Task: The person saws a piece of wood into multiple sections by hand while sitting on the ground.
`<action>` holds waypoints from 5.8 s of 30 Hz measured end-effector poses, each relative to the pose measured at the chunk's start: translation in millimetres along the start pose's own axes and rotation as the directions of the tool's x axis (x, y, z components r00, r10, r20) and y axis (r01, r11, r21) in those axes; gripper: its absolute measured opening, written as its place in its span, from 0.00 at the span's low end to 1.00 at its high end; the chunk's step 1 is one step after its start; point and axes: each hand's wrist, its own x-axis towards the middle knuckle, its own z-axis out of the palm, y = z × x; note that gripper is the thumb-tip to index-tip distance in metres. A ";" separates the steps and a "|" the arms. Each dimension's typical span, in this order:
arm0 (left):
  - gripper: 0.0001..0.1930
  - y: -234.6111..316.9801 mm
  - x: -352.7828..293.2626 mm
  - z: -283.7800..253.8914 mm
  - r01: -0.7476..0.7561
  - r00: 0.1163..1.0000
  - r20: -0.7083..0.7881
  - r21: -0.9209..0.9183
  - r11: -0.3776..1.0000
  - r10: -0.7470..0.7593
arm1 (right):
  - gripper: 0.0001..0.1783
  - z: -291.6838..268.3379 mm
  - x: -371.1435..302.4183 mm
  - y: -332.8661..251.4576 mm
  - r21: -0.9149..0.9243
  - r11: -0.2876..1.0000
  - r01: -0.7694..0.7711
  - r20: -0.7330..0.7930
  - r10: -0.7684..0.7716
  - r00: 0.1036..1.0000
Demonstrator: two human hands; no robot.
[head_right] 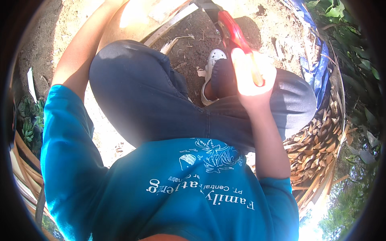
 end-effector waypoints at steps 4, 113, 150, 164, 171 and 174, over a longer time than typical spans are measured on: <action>0.09 5.4 -3.2 -1.2 0.009 1.000 0.006 -0.017 1.000 -0.009 | 0.20 -19.1 -1.8 -2.8 -0.161 0.985 0.063 0.121 -0.044 0.992; 0.38 138.2 -10.9 -120.6 -0.145 0.726 0.655 0.442 0.885 -0.208 | 0.22 -33.3 164.6 -107.7 0.030 0.995 -0.097 0.398 0.077 0.914; 0.47 148.5 -10.3 -112.3 0.038 0.691 0.620 0.482 0.875 -0.371 | 0.11 -40.7 243.1 -110.9 0.331 0.941 0.078 0.340 -0.196 0.920; 0.47 142.9 -2.6 -116.2 0.070 0.683 0.648 0.402 0.913 -0.338 | 0.24 11.0 171.0 -72.9 0.462 0.853 0.241 0.209 -0.369 0.906; 0.46 149.0 -12.8 -114.2 -0.027 0.708 0.634 0.463 0.886 -0.310 | 0.12 -27.7 267.6 -131.5 0.426 0.900 -0.089 0.312 -0.053 0.949; 0.45 153.8 -17.5 -113.4 -0.022 0.714 0.630 0.456 0.889 -0.305 | 0.11 -33.5 315.6 -143.4 0.280 0.948 -0.149 0.417 0.020 0.908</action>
